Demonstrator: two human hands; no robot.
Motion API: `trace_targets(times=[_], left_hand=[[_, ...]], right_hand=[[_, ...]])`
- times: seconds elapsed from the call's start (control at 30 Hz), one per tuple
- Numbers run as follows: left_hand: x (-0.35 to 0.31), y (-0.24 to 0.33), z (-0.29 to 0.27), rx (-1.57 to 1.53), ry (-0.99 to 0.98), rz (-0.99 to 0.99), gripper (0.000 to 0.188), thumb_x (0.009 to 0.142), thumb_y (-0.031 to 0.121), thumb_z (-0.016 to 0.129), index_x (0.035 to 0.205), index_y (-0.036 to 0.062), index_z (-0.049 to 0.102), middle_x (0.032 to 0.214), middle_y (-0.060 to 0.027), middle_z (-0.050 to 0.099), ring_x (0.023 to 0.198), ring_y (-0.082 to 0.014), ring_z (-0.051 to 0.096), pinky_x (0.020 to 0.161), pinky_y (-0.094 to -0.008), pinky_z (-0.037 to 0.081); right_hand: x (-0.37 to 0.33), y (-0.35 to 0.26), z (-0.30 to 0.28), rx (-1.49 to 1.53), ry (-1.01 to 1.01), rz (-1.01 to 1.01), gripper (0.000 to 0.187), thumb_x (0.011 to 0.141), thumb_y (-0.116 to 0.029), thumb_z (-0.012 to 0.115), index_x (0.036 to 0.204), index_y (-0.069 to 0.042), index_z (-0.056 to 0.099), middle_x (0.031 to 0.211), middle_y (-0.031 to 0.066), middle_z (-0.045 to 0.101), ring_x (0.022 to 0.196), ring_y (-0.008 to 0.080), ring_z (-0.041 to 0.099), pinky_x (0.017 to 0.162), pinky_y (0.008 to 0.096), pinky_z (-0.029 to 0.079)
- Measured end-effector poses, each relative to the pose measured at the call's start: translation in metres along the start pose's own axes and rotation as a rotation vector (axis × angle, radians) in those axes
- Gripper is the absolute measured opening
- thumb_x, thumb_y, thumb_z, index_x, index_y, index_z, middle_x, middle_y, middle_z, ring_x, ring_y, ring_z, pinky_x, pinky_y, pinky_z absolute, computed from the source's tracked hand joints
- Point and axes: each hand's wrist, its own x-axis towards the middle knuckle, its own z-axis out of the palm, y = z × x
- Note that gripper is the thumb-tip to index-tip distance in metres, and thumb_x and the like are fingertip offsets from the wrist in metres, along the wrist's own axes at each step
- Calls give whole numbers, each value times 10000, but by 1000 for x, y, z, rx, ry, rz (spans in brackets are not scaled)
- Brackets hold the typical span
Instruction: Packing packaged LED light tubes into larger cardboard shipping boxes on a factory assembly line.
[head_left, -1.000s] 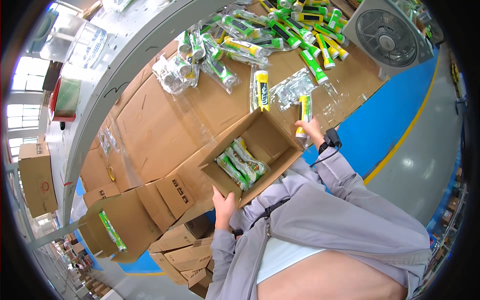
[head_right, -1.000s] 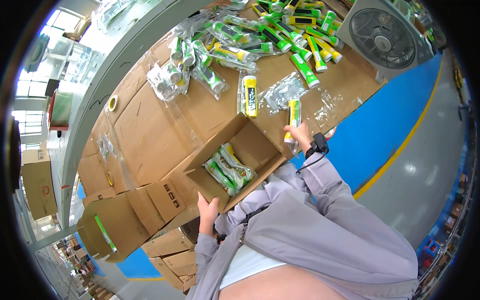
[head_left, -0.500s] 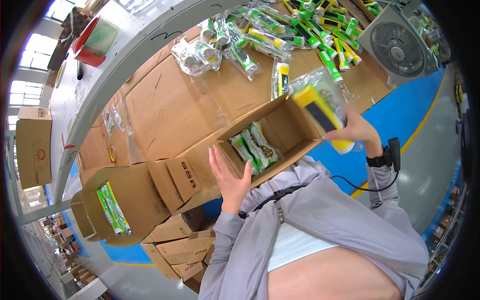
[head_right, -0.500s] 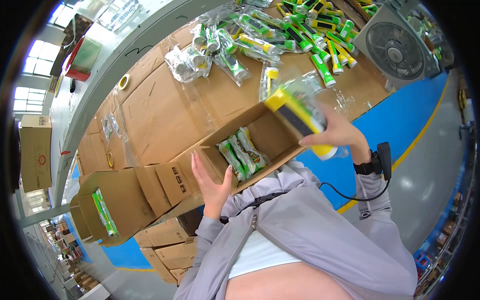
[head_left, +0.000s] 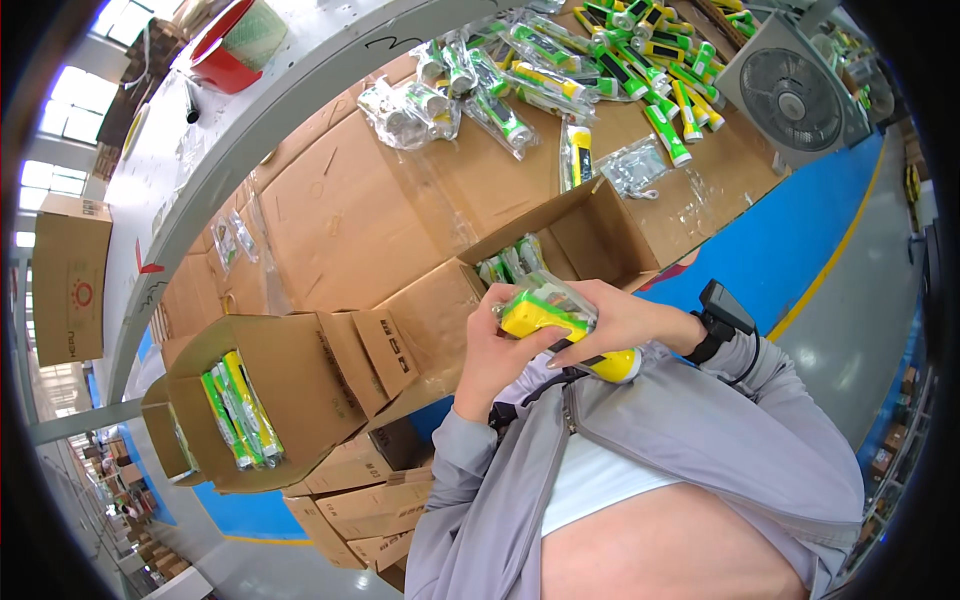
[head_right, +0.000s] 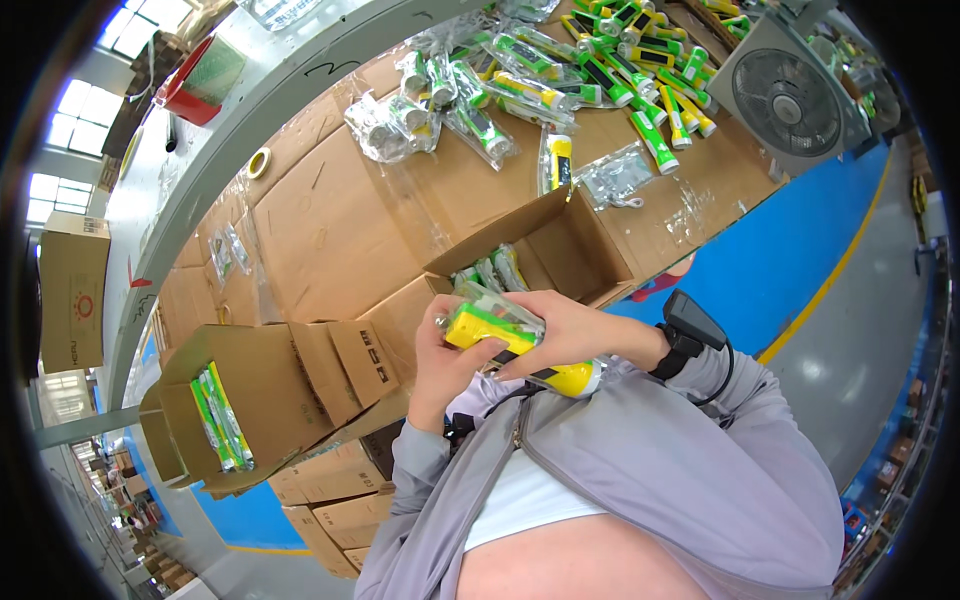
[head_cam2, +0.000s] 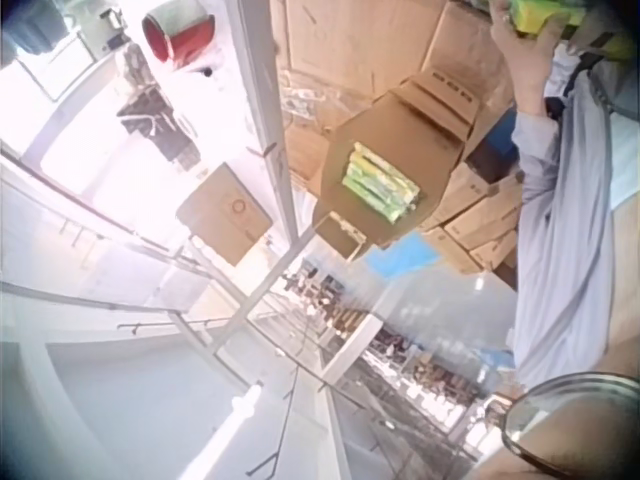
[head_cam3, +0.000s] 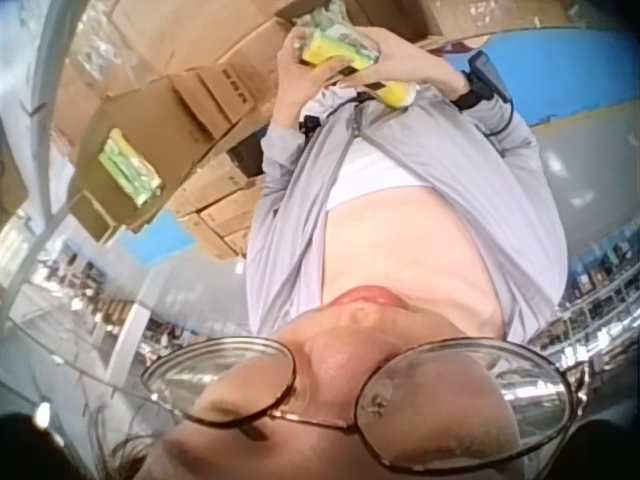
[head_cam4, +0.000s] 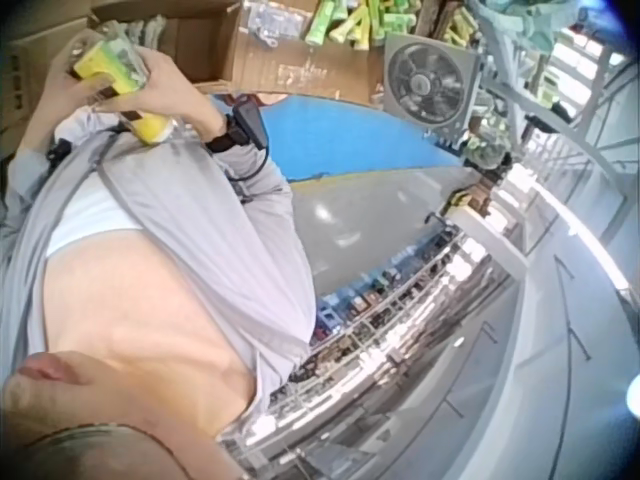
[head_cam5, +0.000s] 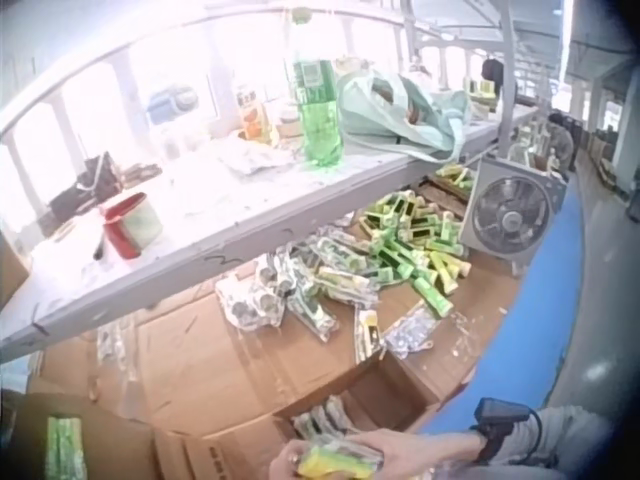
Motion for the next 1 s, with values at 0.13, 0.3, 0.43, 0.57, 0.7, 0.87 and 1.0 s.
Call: trace_targets(times=[0.13, 0.3, 0.43, 0.57, 0.7, 0.87, 1.0], left_hand=[[0, -2, -2, 8, 19, 38, 389, 702, 51, 767, 973, 9, 491, 898, -76, 634, 821, -111, 614, 698, -257, 522], [4, -16, 2, -7, 179, 15, 401, 732, 64, 746, 1025, -3, 480, 888, -69, 627, 794, -99, 605, 665, -245, 514], [13, -22, -1, 82, 305, -81, 472, 785, 151, 710, 1139, -28, 455, 1003, -124, 573, 883, -162, 588, 745, -290, 501], [13, -54, -26, 708, 566, 29, 747, 768, 310, 710, 1307, -35, 325, 1291, -221, 396, 1207, -322, 393, 964, -385, 363], [4, -113, -44, 666, 214, -84, 853, 759, 174, 632, 1396, -57, 112, 1197, -320, 467, 1074, -414, 503, 903, -430, 413], [11, -103, -32, 704, 226, -270, 751, 735, 19, 468, 1394, -45, 114, 839, -304, 596, 780, -444, 596, 730, -488, 476], [8, -108, -31, 642, 252, -290, 755, 741, 11, 466, 1405, -16, 106, 919, -308, 586, 835, -443, 588, 762, -485, 468]], right_hand=[[-1, -16, -5, -80, -22, 164, 660, 655, -320, 780, 1167, -3, 509, 821, 131, 618, 713, 223, 580, 676, 301, 455], [-5, -22, -8, -531, 120, 50, 515, 703, -427, 709, 964, -9, 561, 725, 200, 603, 679, 342, 601, 625, 381, 471], [0, -25, -39, -830, -32, 163, 487, 726, -426, 689, 969, -24, 563, 674, 181, 597, 624, 356, 589, 566, 393, 461], [22, -26, -85, -948, -113, 308, 510, 701, -449, 681, 897, 18, 619, 698, 190, 620, 653, 352, 609, 591, 395, 480], [58, 8, -83, -1209, -325, 601, 539, 659, -473, 671, 788, 50, 641, 734, 225, 632, 693, 351, 630, 613, 407, 503], [84, 131, -81, -1471, -38, 241, 396, 686, -340, 635, 794, 41, 626, 779, 203, 650, 722, 343, 648, 629, 382, 524], [91, 153, -57, -1237, 97, 642, 590, 766, -360, 607, 1076, 129, 491, 933, 231, 637, 871, 355, 637, 739, 385, 517]])
